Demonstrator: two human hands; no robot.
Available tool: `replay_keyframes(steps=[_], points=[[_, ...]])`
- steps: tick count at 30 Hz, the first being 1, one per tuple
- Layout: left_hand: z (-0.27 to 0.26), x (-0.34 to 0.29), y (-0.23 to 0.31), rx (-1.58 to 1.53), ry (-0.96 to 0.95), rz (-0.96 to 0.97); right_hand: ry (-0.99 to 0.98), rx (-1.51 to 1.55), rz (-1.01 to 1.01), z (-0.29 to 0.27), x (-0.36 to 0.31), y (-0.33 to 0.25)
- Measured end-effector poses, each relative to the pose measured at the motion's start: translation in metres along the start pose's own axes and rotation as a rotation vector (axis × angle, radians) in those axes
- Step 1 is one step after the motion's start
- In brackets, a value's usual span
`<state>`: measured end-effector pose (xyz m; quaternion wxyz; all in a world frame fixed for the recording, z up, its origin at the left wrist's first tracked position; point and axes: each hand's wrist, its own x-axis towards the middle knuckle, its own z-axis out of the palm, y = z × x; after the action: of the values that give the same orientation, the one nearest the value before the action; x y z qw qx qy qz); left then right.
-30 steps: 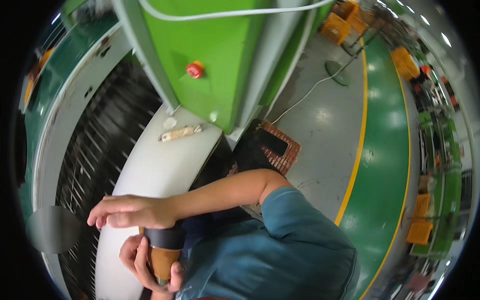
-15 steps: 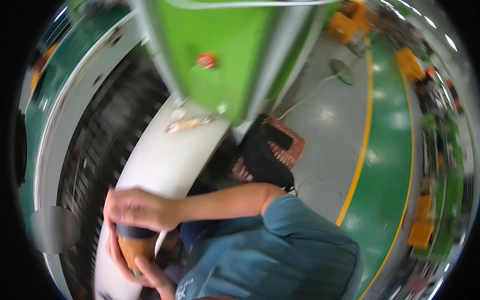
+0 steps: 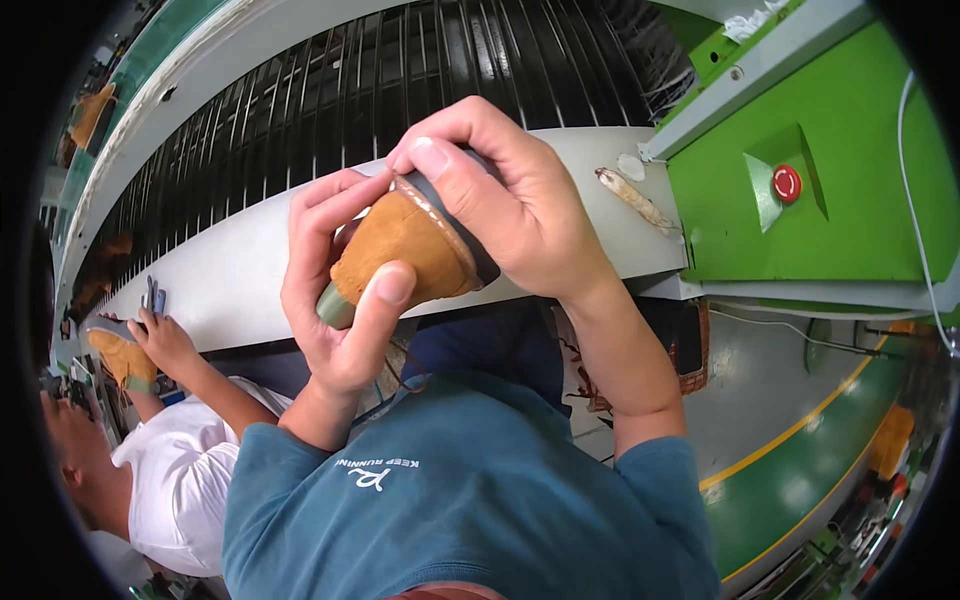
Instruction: The person picks up a brown suede shoe from a conveyor belt, rotates it to inspect the sole and upper, and places it back on the belt. The person repeats this process with a second shoe, examining the stitching and sole before returning it to the line.
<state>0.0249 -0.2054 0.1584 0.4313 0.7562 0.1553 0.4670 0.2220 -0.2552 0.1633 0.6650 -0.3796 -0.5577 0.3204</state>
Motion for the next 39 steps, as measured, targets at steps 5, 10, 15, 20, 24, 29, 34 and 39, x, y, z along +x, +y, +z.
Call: replay_keyframes(steps=[5,10,15,20,24,29,34,39], points=[[0.002,-0.001,0.003,0.002,0.0,-0.046,0.012,-0.072,0.0,-0.001,-0.002,-0.004],[-0.002,0.01,-0.01,0.02,0.045,0.008,0.131,-0.34,-0.111,0.009,0.011,0.002],[-0.015,0.05,-0.036,-0.14,0.225,-0.266,0.049,-0.458,0.067,0.007,0.072,0.033],[-0.037,0.075,-0.083,-0.111,0.217,-0.288,0.189,-0.265,0.036,0.015,0.094,0.08],[-0.035,0.07,-0.079,-0.153,0.258,-0.285,0.155,-0.296,0.034,0.017,0.094,0.08],[-0.033,0.066,-0.074,-0.138,0.26,-0.278,0.137,-0.326,0.002,0.018,0.088,0.069],[-0.025,0.057,-0.06,-0.114,0.274,-0.238,0.235,-0.412,-0.077,0.03,0.075,0.049],[-0.021,0.049,-0.048,-0.086,0.286,-0.207,0.249,-0.517,-0.07,0.039,0.065,0.03]])
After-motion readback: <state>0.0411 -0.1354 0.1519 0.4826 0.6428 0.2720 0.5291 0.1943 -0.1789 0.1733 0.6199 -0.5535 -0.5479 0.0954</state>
